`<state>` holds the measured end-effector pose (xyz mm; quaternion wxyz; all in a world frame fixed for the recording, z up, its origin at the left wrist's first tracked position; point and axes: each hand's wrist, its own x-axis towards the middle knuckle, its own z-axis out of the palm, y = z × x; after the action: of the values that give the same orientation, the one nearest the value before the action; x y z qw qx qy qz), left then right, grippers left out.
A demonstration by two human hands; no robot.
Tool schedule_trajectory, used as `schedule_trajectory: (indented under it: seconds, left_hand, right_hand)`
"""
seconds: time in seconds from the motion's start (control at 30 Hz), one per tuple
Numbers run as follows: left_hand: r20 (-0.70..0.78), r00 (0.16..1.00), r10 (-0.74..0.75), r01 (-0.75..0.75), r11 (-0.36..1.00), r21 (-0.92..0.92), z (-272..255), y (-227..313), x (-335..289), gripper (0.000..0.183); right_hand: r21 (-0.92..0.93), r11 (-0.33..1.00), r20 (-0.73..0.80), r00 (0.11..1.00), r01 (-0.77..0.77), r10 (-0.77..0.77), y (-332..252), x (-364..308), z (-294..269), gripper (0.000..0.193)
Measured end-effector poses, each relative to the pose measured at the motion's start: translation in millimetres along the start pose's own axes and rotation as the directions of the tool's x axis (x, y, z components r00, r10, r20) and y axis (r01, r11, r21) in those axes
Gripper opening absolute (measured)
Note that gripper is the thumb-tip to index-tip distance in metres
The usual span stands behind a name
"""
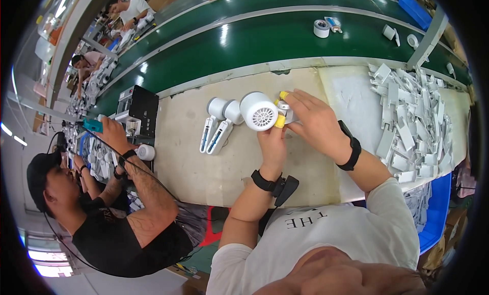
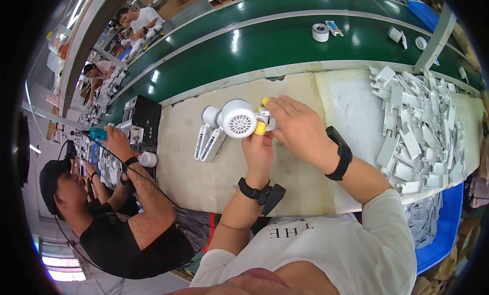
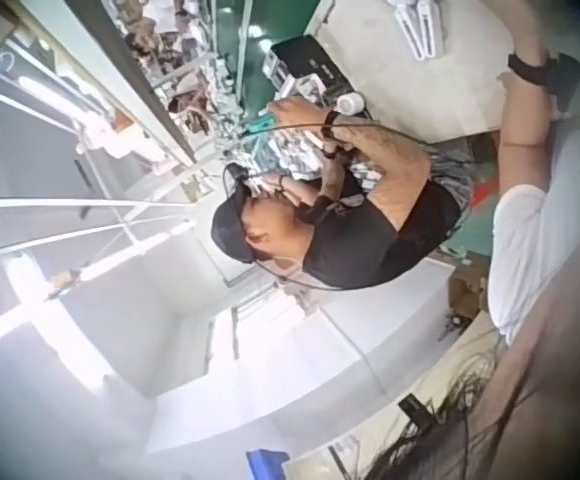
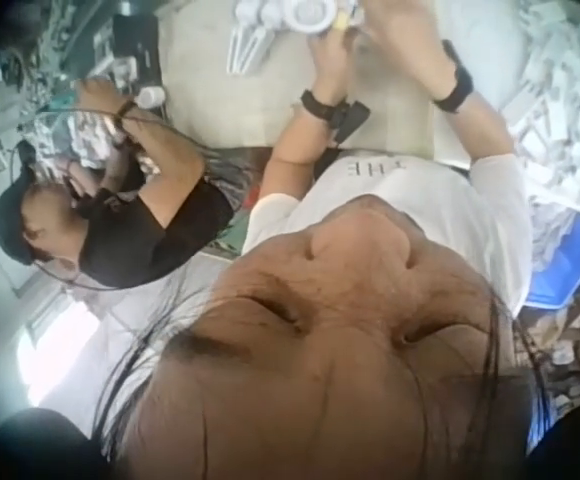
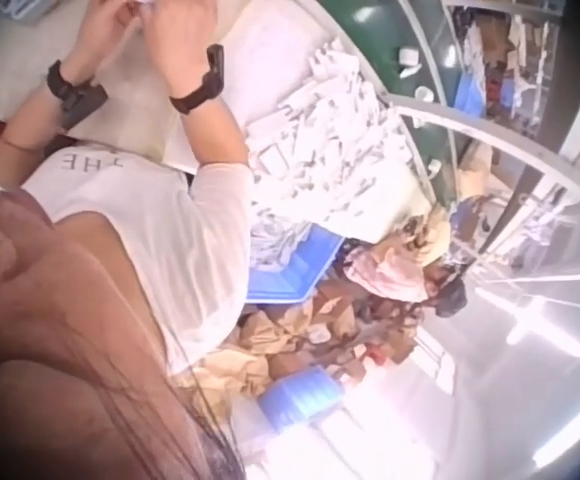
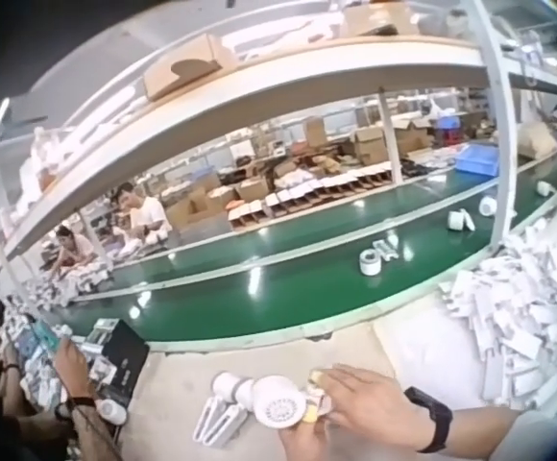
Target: The person assembles handheld fans by fitting a fan head onto a handle containing a battery and then snapping on a handle cover. They repeat this process multiple times, placing each completed fan on the workbench before reaching for the next set of components.
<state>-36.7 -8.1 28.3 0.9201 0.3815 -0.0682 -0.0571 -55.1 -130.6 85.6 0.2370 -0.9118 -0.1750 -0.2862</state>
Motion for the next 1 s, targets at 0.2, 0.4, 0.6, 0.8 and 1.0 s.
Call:
schedule_trajectory:
  seconds: [0.2,0.4,0.6,0.8,1.0]
  left_hand:
    - [-0.074,0.991,0.111,-0.086,0.955,0.284,-2,-1,-1,0.032]
    - [0.011,0.981,0.192,-0.192,0.981,-0.013,3,34,4,0.031]
    - [-0.02,0.989,0.145,-0.145,0.989,-0.004,0,45,3,0.034]
    - [-0.048,0.987,0.156,-0.156,0.988,0.007,-7,43,1,0.037]
    - [0.007,0.99,0.14,-0.14,0.984,0.115,6,44,3,0.029]
  right_hand:
    - [-0.093,0.996,-0.087,0.996,-0.009,0.001,-14,-2,13,0.056]
    - [0.284,0.956,0.001,0.997,-0.076,0.079,11,-10,4,0.043]
    - [0.658,0.64,0.413,0.901,-0.397,0.133,5,-13,-5,0.042]
    - [0.554,0.806,0.338,0.941,-0.209,0.012,0,-12,-15,0.035]
    - [0.607,0.784,0.3,0.951,-0.129,-0.076,23,-28,17,0.035]
